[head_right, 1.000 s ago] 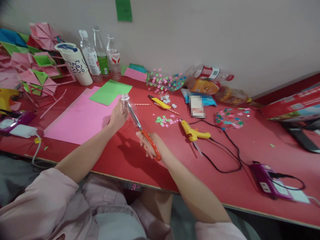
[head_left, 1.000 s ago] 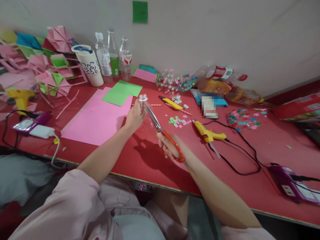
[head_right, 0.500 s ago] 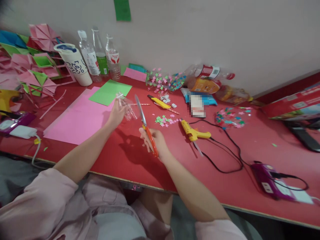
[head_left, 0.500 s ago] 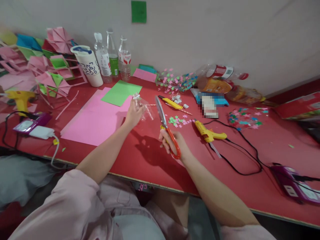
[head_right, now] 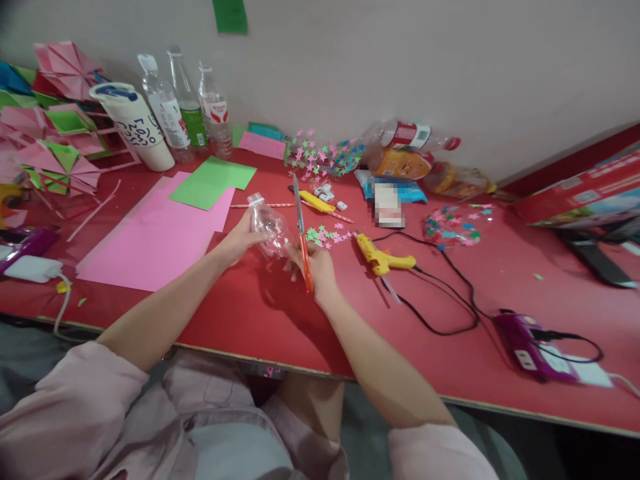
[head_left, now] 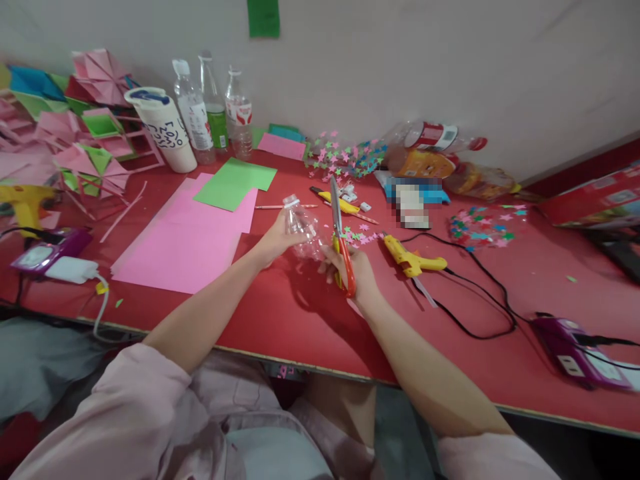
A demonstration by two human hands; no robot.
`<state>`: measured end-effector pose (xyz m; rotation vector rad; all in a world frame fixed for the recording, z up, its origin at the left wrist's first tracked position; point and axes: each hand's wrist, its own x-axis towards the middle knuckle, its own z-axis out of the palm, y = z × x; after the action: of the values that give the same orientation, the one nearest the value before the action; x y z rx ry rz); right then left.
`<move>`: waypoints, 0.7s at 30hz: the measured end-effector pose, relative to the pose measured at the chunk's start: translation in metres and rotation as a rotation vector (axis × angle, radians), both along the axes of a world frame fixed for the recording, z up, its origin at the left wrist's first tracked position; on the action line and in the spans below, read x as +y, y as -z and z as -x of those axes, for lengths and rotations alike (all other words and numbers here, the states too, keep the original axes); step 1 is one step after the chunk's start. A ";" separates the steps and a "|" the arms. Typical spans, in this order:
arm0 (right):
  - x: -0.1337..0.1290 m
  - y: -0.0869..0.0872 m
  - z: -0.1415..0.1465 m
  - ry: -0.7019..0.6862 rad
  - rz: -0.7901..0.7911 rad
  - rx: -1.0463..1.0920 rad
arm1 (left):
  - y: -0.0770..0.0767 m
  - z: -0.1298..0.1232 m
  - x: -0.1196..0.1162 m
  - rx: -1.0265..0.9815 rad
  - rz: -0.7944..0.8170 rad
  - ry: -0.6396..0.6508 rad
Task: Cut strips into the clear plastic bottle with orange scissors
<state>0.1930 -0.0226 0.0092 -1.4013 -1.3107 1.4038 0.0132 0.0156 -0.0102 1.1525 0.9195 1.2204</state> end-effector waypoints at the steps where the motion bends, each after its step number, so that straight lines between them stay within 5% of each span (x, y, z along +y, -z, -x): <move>1: -0.001 -0.001 0.000 0.026 -0.023 -0.012 | -0.002 0.002 -0.001 -0.002 -0.008 0.026; 7: 0.001 -0.001 -0.004 0.133 -0.036 0.011 | -0.010 0.013 -0.004 -0.091 0.016 0.303; 14: -0.002 -0.003 -0.001 0.130 -0.025 0.068 | -0.002 0.008 0.004 -0.022 0.089 0.132; 21: -0.004 0.000 0.001 0.123 -0.003 0.134 | -0.002 0.008 0.005 0.015 0.043 0.129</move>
<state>0.1916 -0.0266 0.0096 -1.3383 -1.1214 1.3875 0.0053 0.0204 -0.0087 1.1698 0.8651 1.0840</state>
